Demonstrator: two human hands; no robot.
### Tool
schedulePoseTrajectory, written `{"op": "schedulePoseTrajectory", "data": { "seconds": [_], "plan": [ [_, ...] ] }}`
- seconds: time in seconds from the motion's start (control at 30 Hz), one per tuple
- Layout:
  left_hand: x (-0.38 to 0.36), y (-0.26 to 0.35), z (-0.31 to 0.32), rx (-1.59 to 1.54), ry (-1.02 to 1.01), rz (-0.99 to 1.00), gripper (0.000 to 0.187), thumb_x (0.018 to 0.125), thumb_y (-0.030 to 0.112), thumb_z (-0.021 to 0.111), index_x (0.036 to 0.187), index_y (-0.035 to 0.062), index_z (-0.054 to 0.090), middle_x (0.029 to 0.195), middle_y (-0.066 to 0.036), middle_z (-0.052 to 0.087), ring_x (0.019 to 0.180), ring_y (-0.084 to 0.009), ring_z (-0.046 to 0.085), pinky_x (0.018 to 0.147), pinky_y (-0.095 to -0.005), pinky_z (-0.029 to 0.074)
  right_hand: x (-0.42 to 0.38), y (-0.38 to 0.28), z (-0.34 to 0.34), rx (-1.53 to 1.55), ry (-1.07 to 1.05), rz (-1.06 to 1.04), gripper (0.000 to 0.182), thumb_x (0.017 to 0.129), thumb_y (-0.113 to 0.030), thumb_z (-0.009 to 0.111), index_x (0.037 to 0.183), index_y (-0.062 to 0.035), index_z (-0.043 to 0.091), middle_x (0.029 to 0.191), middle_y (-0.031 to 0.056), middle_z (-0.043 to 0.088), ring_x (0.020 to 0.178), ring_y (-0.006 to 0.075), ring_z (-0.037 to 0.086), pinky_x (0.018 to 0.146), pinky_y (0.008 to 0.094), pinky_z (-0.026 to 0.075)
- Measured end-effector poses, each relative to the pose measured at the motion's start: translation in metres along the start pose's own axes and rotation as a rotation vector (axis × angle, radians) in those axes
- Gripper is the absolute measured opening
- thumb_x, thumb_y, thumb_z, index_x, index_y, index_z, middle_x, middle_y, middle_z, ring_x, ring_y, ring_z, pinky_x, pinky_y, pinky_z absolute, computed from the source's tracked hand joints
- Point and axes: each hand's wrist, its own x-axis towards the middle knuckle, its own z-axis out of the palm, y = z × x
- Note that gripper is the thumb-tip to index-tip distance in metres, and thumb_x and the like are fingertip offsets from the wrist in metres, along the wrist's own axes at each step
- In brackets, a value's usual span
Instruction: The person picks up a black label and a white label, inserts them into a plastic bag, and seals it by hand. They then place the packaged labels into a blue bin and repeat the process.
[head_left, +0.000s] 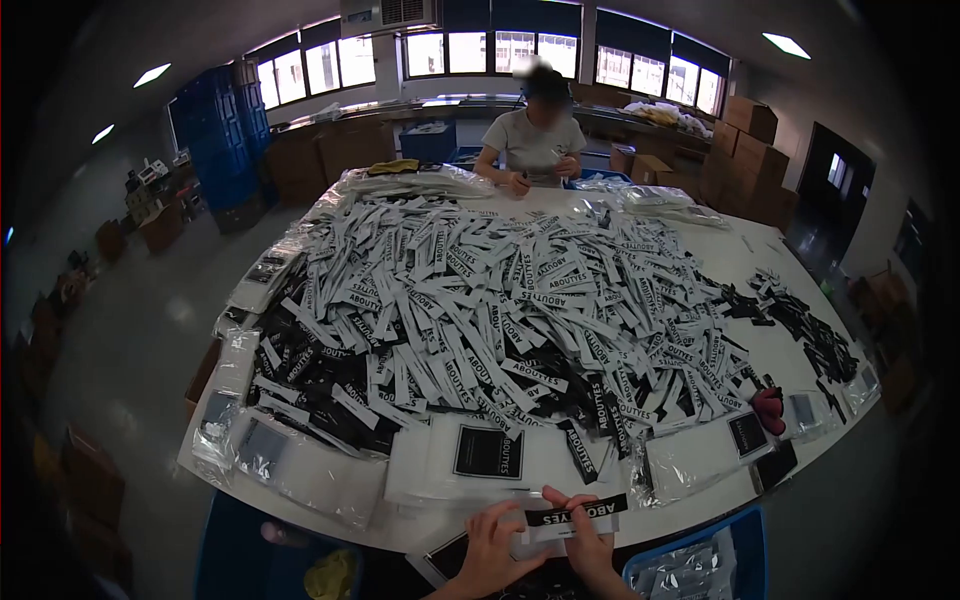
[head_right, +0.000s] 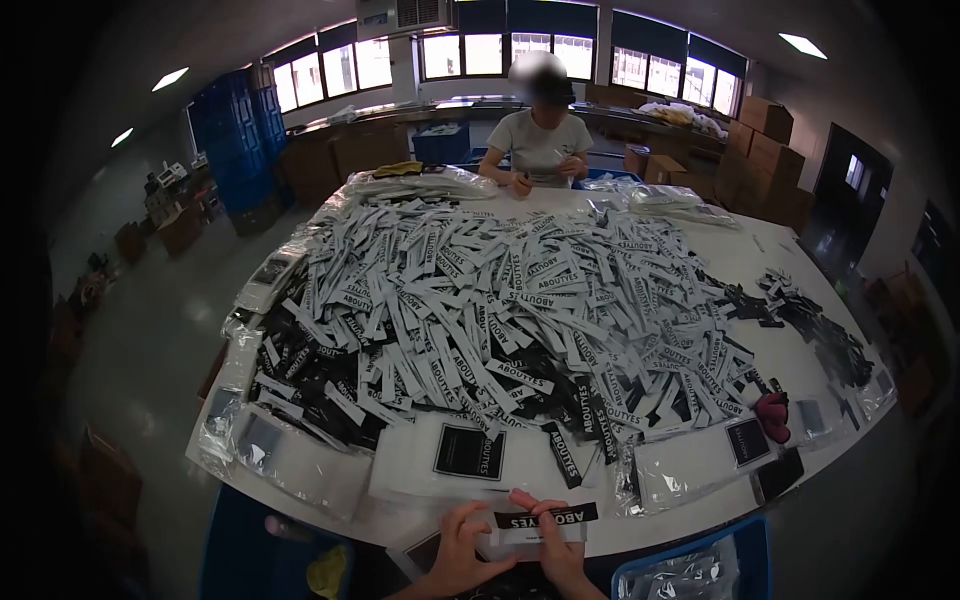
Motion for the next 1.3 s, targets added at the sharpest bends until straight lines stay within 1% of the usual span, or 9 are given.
{"op": "schedulePoseTrajectory", "data": {
  "seconds": [0.1, 0.23, 0.53, 0.63, 0.7, 0.8, 0.93, 1.07, 1.3],
  "plan": [
    [-0.002, -0.004, -0.005, -0.003, -0.079, -0.009, 0.055, 0.058, 0.028, 0.080, 0.097, 0.0097, 0.046, 0.120, -0.014, 0.040, 0.103, -0.0292, 0.043, 0.085, -0.0390, 0.031, -0.003, -0.004, -0.001, 0.328, 0.070, 0.114, 0.015, 0.095, -0.016, 0.037, 0.098, -0.0021, 0.042, 0.114, 0.0268, 0.051, 0.104, 0.0330, 0.053, 0.094, 0.0440, 0.038],
    [0.000, 0.004, 0.001, -0.079, -0.140, 0.036, 0.057, 0.057, 0.029, 0.080, 0.099, 0.0095, 0.047, 0.120, -0.014, 0.040, 0.104, -0.0296, 0.043, 0.086, -0.0396, 0.031, 0.001, -0.008, 0.000, 0.298, 0.116, -0.162, 0.018, 0.095, -0.023, 0.037, 0.099, -0.0056, 0.042, 0.110, 0.0254, 0.053, 0.099, 0.0344, 0.055, 0.091, 0.0497, 0.039],
    [0.006, 0.007, -0.007, -0.020, -0.079, 0.112, 0.064, 0.059, 0.032, 0.080, 0.109, 0.0089, 0.047, 0.125, -0.015, 0.036, 0.103, -0.0278, 0.046, 0.083, -0.0380, 0.036, -0.007, 0.000, 0.003, -0.090, -0.148, 0.184, 0.019, 0.091, -0.011, 0.045, 0.101, 0.0022, 0.054, 0.120, 0.0199, 0.051, 0.108, 0.0249, 0.051, 0.097, 0.0354, 0.034],
    [0.015, -0.004, -0.027, -0.369, 0.057, -0.164, 0.047, 0.069, 0.031, 0.073, 0.103, 0.0064, 0.052, 0.109, -0.016, 0.051, 0.082, -0.0264, 0.057, 0.069, -0.0339, 0.044, -0.007, -0.003, -0.009, 0.074, -0.060, 0.274, 0.021, 0.086, -0.006, 0.051, 0.106, 0.0028, 0.053, 0.111, 0.0175, 0.057, 0.102, 0.0221, 0.054, 0.091, 0.0340, 0.041],
    [0.012, -0.027, -0.042, -0.312, -0.548, -0.338, 0.027, 0.081, 0.027, 0.062, 0.095, 0.0044, 0.057, 0.079, -0.016, 0.058, 0.060, -0.0296, 0.057, 0.055, -0.0334, 0.045, -0.005, -0.017, 0.005, -0.026, -0.067, 0.221, 0.022, 0.085, -0.004, 0.052, 0.106, 0.0029, 0.053, 0.108, 0.0174, 0.058, 0.099, 0.0212, 0.056, 0.089, 0.0331, 0.043],
    [0.013, -0.026, -0.044, -0.298, -0.470, -0.237, 0.021, 0.088, 0.023, 0.053, 0.087, 0.0034, 0.059, 0.060, -0.015, 0.053, 0.054, -0.0319, 0.054, 0.053, -0.0348, 0.044, 0.003, -0.024, 0.004, -0.224, 0.101, -0.050, 0.029, 0.081, -0.001, 0.057, 0.109, 0.0035, 0.053, 0.102, 0.0159, 0.061, 0.086, 0.0198, 0.062, 0.077, 0.0299, 0.049],
    [0.008, -0.027, -0.042, -0.275, -0.456, -0.234, 0.019, 0.088, 0.023, 0.053, 0.088, 0.0045, 0.059, 0.065, -0.015, 0.055, 0.056, -0.0320, 0.054, 0.053, -0.0352, 0.043, 0.002, -0.035, -0.019, -0.914, -0.304, 0.042, 0.027, 0.081, -0.004, 0.058, 0.108, -0.0010, 0.058, 0.080, 0.0123, 0.065, 0.072, 0.0150, 0.063, 0.067, 0.0231, 0.048],
    [0.001, -0.032, -0.038, -0.401, -0.573, -0.201, 0.020, 0.088, 0.024, 0.052, 0.088, 0.0047, 0.058, 0.065, -0.015, 0.055, 0.055, -0.0315, 0.053, 0.053, -0.0346, 0.043, 0.005, -0.036, -0.047, -0.785, -0.726, 0.484, 0.021, 0.085, -0.014, 0.055, 0.102, -0.0032, 0.061, 0.064, 0.0107, 0.059, 0.053, 0.0111, 0.049, 0.054, 0.0245, 0.042],
    [0.017, -0.006, -0.050, -0.466, -0.828, -0.342, 0.027, 0.086, 0.030, 0.056, 0.090, 0.0034, 0.058, 0.069, -0.015, 0.058, 0.060, -0.0302, 0.055, 0.057, -0.0346, 0.044, 0.005, 0.002, -0.061, -0.662, -0.902, 0.669, 0.024, 0.086, -0.015, 0.055, 0.105, -0.0009, 0.061, 0.077, 0.0016, 0.063, 0.068, 0.0054, 0.050, 0.063, 0.0221, 0.043]
  ]
}}
